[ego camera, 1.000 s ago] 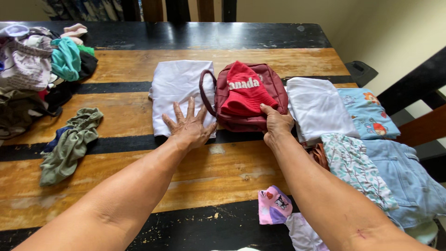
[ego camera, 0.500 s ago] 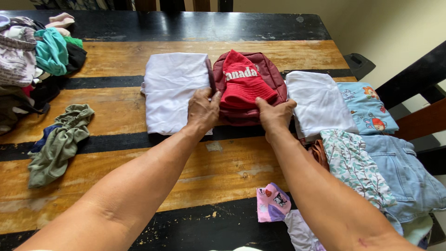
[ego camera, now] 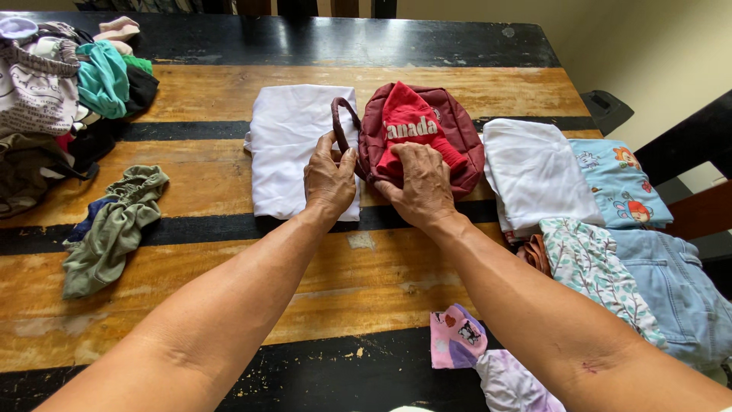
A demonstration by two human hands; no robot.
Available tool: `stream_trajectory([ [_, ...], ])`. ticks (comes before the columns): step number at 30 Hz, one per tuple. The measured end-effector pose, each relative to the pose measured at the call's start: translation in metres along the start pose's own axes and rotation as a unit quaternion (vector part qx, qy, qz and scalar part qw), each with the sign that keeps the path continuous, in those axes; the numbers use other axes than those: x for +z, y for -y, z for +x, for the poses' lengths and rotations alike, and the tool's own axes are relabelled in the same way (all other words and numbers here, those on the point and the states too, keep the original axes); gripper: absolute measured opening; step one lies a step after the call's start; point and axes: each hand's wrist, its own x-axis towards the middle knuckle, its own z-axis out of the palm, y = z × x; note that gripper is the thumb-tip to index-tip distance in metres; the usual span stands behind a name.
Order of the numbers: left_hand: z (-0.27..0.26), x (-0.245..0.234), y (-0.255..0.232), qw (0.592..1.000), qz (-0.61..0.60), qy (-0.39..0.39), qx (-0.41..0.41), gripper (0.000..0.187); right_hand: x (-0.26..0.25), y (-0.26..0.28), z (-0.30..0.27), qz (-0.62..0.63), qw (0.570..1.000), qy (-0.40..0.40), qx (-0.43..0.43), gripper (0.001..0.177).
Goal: The person folds a white collared shirt by hand on a wooden table and then packs clothing items into a maroon backpack.
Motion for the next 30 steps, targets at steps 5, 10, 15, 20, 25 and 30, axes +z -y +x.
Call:
stream_trajectory([
  [5, -0.003, -0.003, -0.005, 1.000, -0.011, 0.012, 0.014, 0.046, -0.002, -0.014, 0.004, 0.096, 0.993, -0.055, 0.041, 0.038],
  [10, -0.004, 0.005, -0.013, 0.989, 0.037, -0.004, 0.143, 0.055, -0.003, -0.025, 0.011, 0.212, 0.954, -0.161, 0.140, 0.025],
  [15, -0.006, 0.019, -0.016, 0.974, 0.134, 0.059, 0.172, 0.064, -0.007, -0.047, 0.013, 0.312, 0.906, -0.249, 0.140, 0.024],
  [20, -0.002, 0.057, -0.003, 0.900, 0.326, 0.106, 0.271, 0.048, -0.015, -0.042, 0.007, 0.272, 0.912, -0.271, 0.144, 0.024],
  [25, -0.004, 0.074, 0.009, 0.875, 0.350, 0.143, 0.303, 0.013, -0.021, -0.015, -0.006, 0.171, 0.969, -0.169, 0.053, 0.039],
  [30, -0.008, 0.042, -0.006, 0.969, -0.051, 0.238, 0.049, 0.029, -0.013, -0.013, -0.015, 0.062, 0.991, -0.112, -0.044, 0.051],
])
